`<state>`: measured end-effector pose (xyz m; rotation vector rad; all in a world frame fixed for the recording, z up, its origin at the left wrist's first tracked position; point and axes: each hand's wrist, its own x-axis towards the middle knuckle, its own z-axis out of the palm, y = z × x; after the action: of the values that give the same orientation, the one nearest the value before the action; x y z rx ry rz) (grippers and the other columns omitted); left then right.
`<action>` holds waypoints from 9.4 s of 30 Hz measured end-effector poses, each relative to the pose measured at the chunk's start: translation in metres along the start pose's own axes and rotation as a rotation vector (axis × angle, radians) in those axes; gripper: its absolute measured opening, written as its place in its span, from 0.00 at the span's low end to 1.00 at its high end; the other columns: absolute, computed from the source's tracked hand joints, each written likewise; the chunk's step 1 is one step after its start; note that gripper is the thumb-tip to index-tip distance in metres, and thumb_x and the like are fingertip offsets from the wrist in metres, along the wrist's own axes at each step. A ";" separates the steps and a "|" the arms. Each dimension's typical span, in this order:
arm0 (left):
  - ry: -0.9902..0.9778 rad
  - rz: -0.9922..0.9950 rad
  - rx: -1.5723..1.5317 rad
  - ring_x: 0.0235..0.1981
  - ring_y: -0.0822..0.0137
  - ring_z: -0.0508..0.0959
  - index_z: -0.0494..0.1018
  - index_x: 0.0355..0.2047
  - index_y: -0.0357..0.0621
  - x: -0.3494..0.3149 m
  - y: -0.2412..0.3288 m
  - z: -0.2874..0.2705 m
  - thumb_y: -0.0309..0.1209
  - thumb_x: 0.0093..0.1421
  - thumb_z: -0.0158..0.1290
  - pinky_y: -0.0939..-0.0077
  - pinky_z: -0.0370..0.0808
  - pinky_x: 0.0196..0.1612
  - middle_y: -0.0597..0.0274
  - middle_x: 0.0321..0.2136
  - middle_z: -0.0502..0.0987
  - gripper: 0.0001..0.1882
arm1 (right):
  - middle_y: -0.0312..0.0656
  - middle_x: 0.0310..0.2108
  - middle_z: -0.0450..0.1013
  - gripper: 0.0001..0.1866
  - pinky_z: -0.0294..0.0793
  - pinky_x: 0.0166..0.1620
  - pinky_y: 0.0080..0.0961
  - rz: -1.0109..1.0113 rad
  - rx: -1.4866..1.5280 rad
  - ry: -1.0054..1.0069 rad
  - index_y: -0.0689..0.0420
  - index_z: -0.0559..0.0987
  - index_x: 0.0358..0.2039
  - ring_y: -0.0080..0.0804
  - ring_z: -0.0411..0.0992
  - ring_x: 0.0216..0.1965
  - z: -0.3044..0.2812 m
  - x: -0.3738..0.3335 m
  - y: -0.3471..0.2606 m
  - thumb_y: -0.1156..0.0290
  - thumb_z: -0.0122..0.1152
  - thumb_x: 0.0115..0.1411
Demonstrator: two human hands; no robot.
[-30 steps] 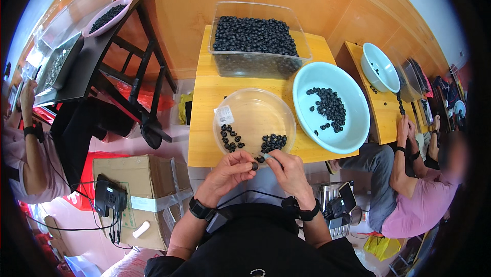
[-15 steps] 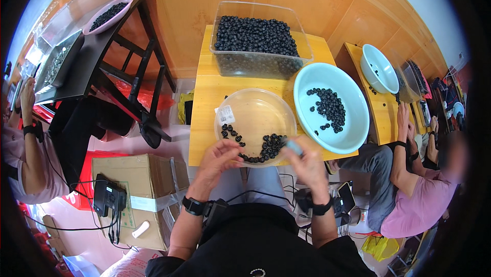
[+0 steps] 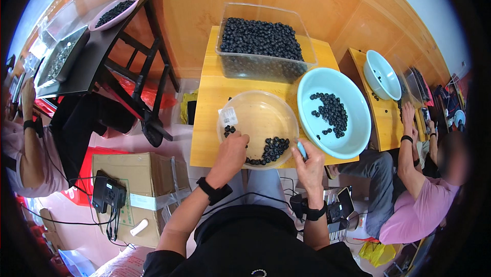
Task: Sorting small dark berries into plastic containers by hand to remove debris or damaged fruit.
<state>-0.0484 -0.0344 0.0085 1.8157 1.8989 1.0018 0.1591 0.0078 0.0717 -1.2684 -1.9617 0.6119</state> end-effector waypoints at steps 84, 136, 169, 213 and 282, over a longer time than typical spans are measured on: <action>-0.399 -0.613 -1.837 0.32 0.70 0.80 0.69 0.40 0.43 -0.032 0.017 -0.021 0.22 0.56 0.56 0.81 0.80 0.37 0.59 0.35 0.77 0.12 | 0.32 0.22 0.68 0.09 0.64 0.29 0.17 0.127 0.605 -0.478 0.61 0.78 0.33 0.16 0.64 0.25 0.029 -0.012 -0.033 0.71 0.66 0.53; -0.224 -0.335 -0.690 0.30 0.65 0.80 0.75 0.35 0.37 0.036 0.024 0.008 0.20 0.51 0.57 0.73 0.77 0.33 0.58 0.29 0.77 0.10 | 0.48 0.25 0.75 0.07 0.70 0.28 0.27 0.232 0.259 -0.138 0.63 0.78 0.34 0.39 0.75 0.25 0.007 -0.024 0.014 0.75 0.62 0.54; -0.411 -0.596 -1.872 0.32 0.72 0.80 0.73 0.38 0.40 -0.016 0.014 -0.013 0.22 0.58 0.54 0.81 0.80 0.39 0.61 0.32 0.78 0.07 | 0.43 0.21 0.71 0.08 0.67 0.22 0.34 -0.169 0.193 -0.256 0.57 0.76 0.30 0.44 0.71 0.20 0.020 -0.018 -0.018 0.66 0.58 0.58; -0.342 -0.636 -1.899 0.32 0.70 0.81 0.72 0.39 0.39 -0.024 0.012 -0.019 0.22 0.58 0.54 0.81 0.81 0.37 0.61 0.33 0.78 0.08 | 0.42 0.16 0.69 0.10 0.67 0.21 0.35 -0.172 0.156 -0.321 0.56 0.75 0.28 0.44 0.71 0.18 0.015 -0.013 -0.030 0.63 0.57 0.60; -0.505 -0.571 -1.798 0.30 0.76 0.77 0.72 0.44 0.38 -0.004 0.020 -0.001 0.32 0.64 0.50 0.83 0.76 0.35 0.59 0.34 0.78 0.12 | 0.36 0.23 0.69 0.11 0.64 0.24 0.16 0.012 0.495 -0.141 0.61 0.78 0.35 0.21 0.68 0.23 0.025 -0.001 -0.026 0.77 0.66 0.49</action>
<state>-0.0338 -0.0395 0.0222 0.3111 0.4795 1.1322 0.1251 -0.0040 0.0734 -0.9462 -1.7585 1.1367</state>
